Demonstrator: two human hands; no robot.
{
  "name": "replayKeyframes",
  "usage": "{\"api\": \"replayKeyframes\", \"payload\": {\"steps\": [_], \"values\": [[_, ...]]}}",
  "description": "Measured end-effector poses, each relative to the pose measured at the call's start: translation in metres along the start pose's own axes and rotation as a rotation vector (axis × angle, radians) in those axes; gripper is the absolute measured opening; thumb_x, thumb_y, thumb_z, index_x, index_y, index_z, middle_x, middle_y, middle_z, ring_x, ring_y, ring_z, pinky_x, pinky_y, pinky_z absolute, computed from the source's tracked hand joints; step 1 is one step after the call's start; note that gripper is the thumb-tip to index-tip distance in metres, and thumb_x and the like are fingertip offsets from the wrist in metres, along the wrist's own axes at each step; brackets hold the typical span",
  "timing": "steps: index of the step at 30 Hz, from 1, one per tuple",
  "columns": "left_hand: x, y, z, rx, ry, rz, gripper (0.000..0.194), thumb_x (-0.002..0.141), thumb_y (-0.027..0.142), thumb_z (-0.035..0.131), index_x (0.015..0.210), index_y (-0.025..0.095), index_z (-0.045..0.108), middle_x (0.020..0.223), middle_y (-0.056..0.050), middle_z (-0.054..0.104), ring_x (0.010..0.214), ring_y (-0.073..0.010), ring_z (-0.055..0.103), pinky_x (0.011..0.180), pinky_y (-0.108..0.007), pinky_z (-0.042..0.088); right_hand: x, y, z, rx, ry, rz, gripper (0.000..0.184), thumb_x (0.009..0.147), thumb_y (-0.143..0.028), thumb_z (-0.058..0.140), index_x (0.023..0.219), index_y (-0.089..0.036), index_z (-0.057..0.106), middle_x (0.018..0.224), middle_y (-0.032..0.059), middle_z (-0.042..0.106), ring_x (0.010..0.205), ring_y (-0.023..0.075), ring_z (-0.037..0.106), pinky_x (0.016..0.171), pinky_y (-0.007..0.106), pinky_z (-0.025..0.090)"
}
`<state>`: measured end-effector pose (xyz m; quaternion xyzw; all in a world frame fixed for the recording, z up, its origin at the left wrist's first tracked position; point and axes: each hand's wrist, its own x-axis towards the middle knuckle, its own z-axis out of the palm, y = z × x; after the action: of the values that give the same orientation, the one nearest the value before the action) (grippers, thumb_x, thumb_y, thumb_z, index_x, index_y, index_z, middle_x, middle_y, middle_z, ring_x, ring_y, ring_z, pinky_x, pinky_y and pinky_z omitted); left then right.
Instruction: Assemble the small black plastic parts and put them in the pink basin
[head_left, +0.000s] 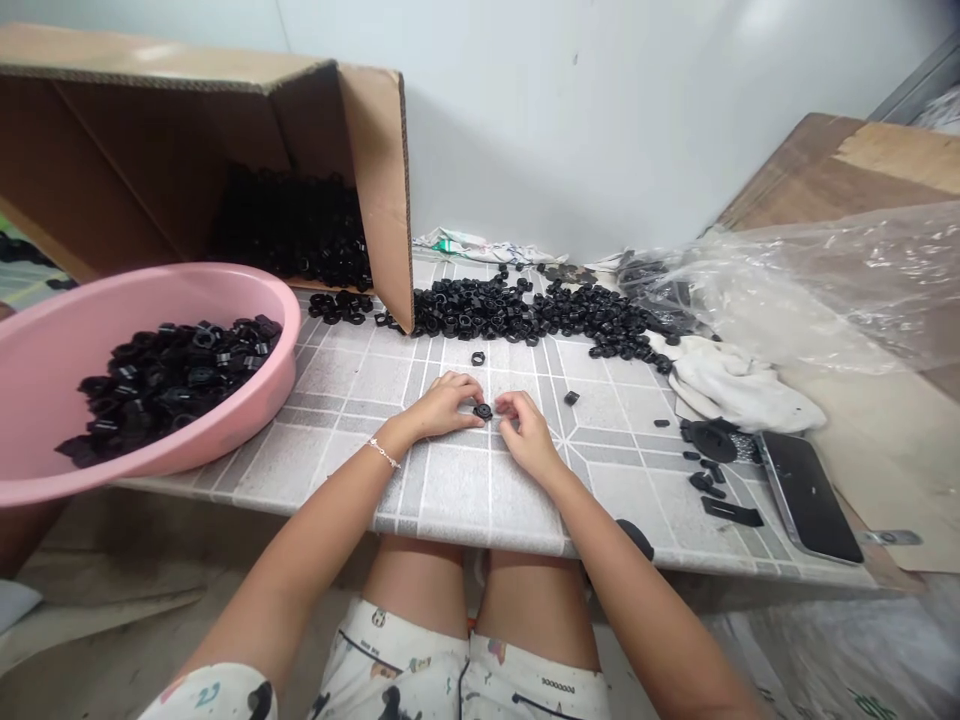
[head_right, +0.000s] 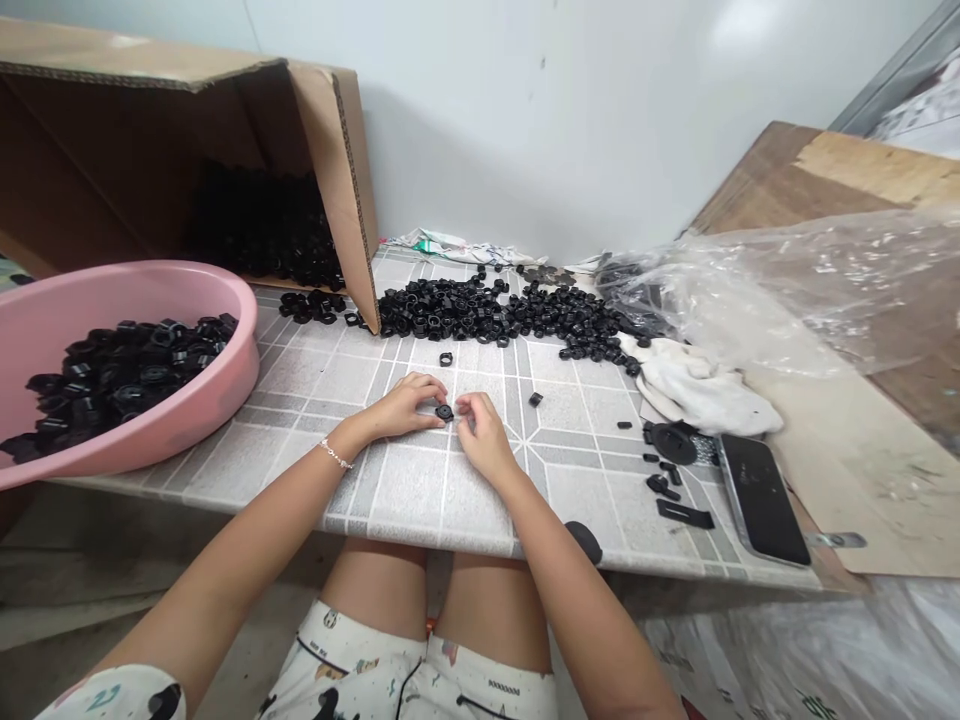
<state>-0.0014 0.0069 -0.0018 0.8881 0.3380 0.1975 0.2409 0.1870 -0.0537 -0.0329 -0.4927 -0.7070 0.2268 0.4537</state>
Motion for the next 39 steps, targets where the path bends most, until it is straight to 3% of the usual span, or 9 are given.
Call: {"api": "replayKeyframes", "payload": {"steps": [3,7,12,15,19,24,28,33,39], "values": [[-0.0002,0.0007,0.0001,0.001,-0.015,-0.014,0.027,0.074,0.033,0.071,0.097,0.022,0.064,0.111,-0.005,0.060,0.111,-0.0259,0.047,0.099,-0.040,0.034,0.0001,-0.0009,-0.0014,0.017,-0.022,-0.003,0.038,0.073,-0.007,0.042,0.104,-0.022,0.058,0.103,0.0078,0.057,0.094,0.0206,0.058,0.082,0.037,0.049],[0.0000,0.0017,-0.0004,-0.002,-0.010,-0.015,0.027,0.073,0.033,0.073,0.096,0.022,0.064,0.111,-0.005,0.059,0.111,-0.0260,0.047,0.100,-0.040,0.034,0.0006,-0.0027,-0.0041,0.023,0.048,0.006,0.024,0.074,-0.008,0.040,0.081,-0.022,0.059,0.094,0.0067,0.057,0.093,0.0211,0.058,0.083,0.037,0.048],[0.0011,0.0005,0.0003,-0.008,-0.013,-0.013,0.025,0.074,0.033,0.072,0.096,0.022,0.064,0.110,-0.004,0.060,0.111,-0.0259,0.047,0.099,-0.040,0.034,0.0003,-0.0025,-0.0055,0.095,-0.015,0.011,0.033,0.075,-0.006,0.037,0.088,-0.021,0.064,0.103,0.0073,0.057,0.088,0.0183,0.058,0.083,0.036,0.048],[0.0016,-0.0004,0.0012,-0.003,-0.011,-0.003,0.026,0.073,0.033,0.073,0.094,0.022,0.064,0.111,-0.004,0.059,0.111,-0.0260,0.047,0.100,-0.040,0.034,0.0002,-0.0017,-0.0059,0.077,0.063,0.044,0.027,0.075,-0.008,0.038,0.069,-0.021,0.061,0.088,0.0059,0.057,0.085,0.0189,0.057,0.082,0.035,0.048],[0.0011,0.0002,0.0012,-0.007,-0.015,-0.007,0.027,0.074,0.036,0.071,0.095,0.022,0.063,0.111,-0.004,0.059,0.111,-0.0256,0.046,0.100,-0.040,0.035,0.0005,-0.0015,-0.0057,0.126,0.026,0.034,0.030,0.076,-0.010,0.039,0.083,-0.021,0.065,0.094,0.0049,0.056,0.075,0.0149,0.055,0.077,0.033,0.048],[0.0000,-0.0017,0.0023,0.012,-0.024,0.000,0.026,0.075,0.036,0.070,0.095,0.021,0.062,0.112,-0.005,0.058,0.111,-0.0251,0.046,0.100,-0.040,0.035,-0.0004,-0.0019,-0.0064,0.105,0.102,0.051,0.026,0.074,-0.009,0.040,0.063,-0.020,0.060,0.080,0.0037,0.054,0.079,0.0175,0.054,0.076,0.032,0.046],[-0.0002,-0.0037,0.0036,0.005,-0.018,0.008,0.026,0.077,0.037,0.068,0.097,0.022,0.062,0.112,-0.005,0.058,0.111,-0.0254,0.046,0.099,-0.041,0.036,-0.0006,-0.0041,-0.0062,0.107,-0.004,0.065,0.024,0.079,-0.013,0.044,0.086,-0.020,0.067,0.095,0.0050,0.057,0.077,0.0157,0.055,0.072,0.031,0.045],[0.0004,-0.0016,0.0024,0.009,-0.029,0.007,0.027,0.074,0.034,0.071,0.096,0.022,0.063,0.112,-0.005,0.058,0.111,-0.0255,0.046,0.100,-0.040,0.035,0.0000,-0.0051,-0.0065,0.081,0.043,0.072,0.021,0.081,-0.014,0.043,0.074,-0.019,0.062,0.078,0.0029,0.054,0.073,0.0164,0.054,0.071,0.031,0.045],[0.0010,0.0011,0.0033,0.003,-0.019,-0.012,0.025,0.077,0.035,0.069,0.098,0.022,0.064,0.112,-0.005,0.059,0.111,-0.0252,0.046,0.099,-0.040,0.035,-0.0026,-0.0087,-0.0060,0.008,-0.110,0.019,0.024,0.086,-0.025,0.052,0.108,-0.021,0.061,0.096,0.0052,0.057,0.071,0.0157,0.052,0.072,0.033,0.046]]}}
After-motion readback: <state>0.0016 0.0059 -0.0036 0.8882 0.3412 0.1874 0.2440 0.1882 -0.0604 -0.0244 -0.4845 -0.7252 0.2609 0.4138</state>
